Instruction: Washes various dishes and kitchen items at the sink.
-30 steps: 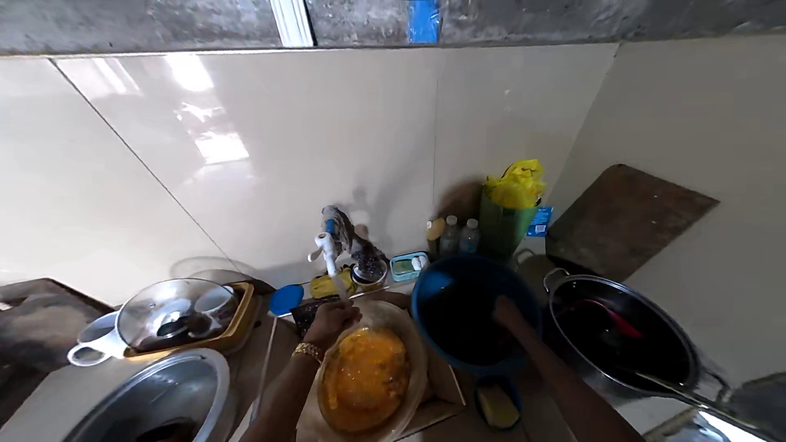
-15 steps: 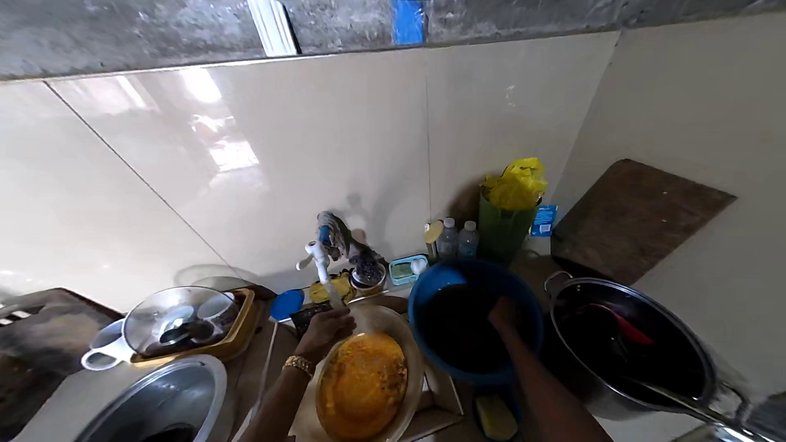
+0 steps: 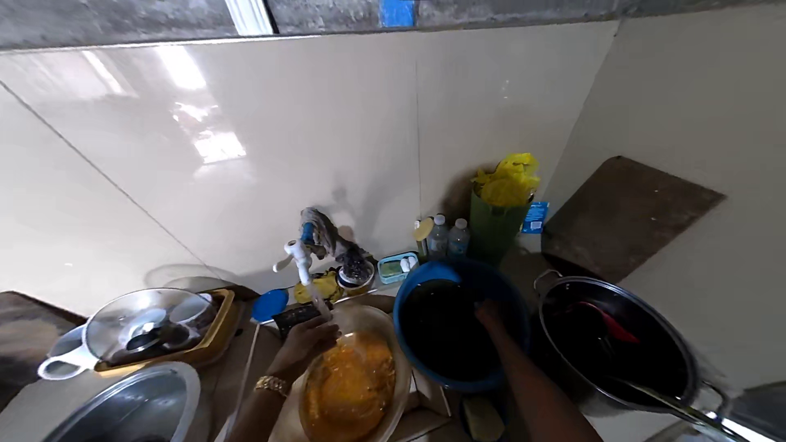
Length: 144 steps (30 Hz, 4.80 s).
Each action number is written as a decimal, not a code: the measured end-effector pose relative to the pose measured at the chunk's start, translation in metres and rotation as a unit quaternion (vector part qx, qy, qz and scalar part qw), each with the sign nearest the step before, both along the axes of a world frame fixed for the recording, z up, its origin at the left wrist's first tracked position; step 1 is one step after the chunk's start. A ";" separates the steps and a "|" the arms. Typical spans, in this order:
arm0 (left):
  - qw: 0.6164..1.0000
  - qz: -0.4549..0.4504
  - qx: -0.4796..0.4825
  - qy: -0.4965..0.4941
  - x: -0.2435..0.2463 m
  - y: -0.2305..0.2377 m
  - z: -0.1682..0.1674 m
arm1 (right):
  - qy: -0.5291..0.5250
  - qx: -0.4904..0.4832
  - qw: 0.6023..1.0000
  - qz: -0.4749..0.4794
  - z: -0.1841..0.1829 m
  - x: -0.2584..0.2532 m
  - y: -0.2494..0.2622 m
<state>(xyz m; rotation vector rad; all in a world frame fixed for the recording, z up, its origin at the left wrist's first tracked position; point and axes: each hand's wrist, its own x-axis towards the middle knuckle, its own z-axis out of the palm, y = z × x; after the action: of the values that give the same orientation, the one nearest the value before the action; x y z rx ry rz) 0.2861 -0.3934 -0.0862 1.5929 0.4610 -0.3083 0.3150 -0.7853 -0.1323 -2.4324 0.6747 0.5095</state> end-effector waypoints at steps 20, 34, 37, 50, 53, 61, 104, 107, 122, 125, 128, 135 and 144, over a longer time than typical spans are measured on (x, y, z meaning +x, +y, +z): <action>1.000 -0.002 -0.019 -0.024 -0.001 -0.014 0.015 | -0.158 0.032 0.986 -0.037 0.028 -0.022 -0.004; 0.999 -0.024 -0.002 -0.036 -0.084 0.038 -0.005 | -0.190 0.140 0.965 0.111 0.065 -0.034 0.179; 0.997 0.051 -0.026 -0.047 -0.097 0.070 -0.015 | -0.119 0.122 0.971 0.166 0.045 -0.033 0.223; 0.996 -0.002 0.072 0.058 -0.102 0.093 -0.034 | -0.071 0.416 0.903 0.076 0.000 0.021 0.324; 0.996 -0.029 0.068 0.044 -0.092 0.091 -0.040 | -0.038 0.442 0.884 0.150 -0.011 0.033 0.318; 0.997 -0.027 0.054 0.038 -0.069 0.070 -0.048 | 0.032 0.481 0.860 0.169 0.050 0.025 0.308; 0.981 -0.172 0.087 -0.029 -0.009 0.014 -0.030 | -0.304 0.131 0.908 0.258 0.036 -0.029 0.125; 0.995 -0.097 0.014 -0.036 0.004 -0.004 -0.016 | -0.239 0.094 0.939 0.228 0.076 -0.033 0.076; 0.990 -0.041 0.136 -0.020 0.008 -0.009 0.001 | -0.061 0.039 0.976 0.205 0.077 -0.166 -0.018; 0.971 0.030 0.192 -0.142 0.007 -0.008 0.011 | -0.093 0.050 0.987 0.123 0.066 -0.181 -0.027; 0.938 0.115 0.110 -0.307 0.003 -0.008 0.044 | -0.122 0.074 0.987 0.074 0.046 -0.197 -0.042; 0.896 0.011 0.266 -0.356 0.030 0.010 0.109 | -0.206 0.086 0.975 0.022 0.076 -0.229 -0.084; 0.817 -0.064 0.481 -0.311 0.051 0.032 0.131 | -0.212 -0.094 0.972 -0.025 0.113 -0.178 -0.193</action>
<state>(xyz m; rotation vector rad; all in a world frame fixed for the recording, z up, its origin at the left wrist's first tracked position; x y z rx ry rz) 0.3370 -0.3616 0.0452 2.5804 -0.0526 0.4422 0.1373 -0.9783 -0.0192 -2.5719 0.6169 -0.1055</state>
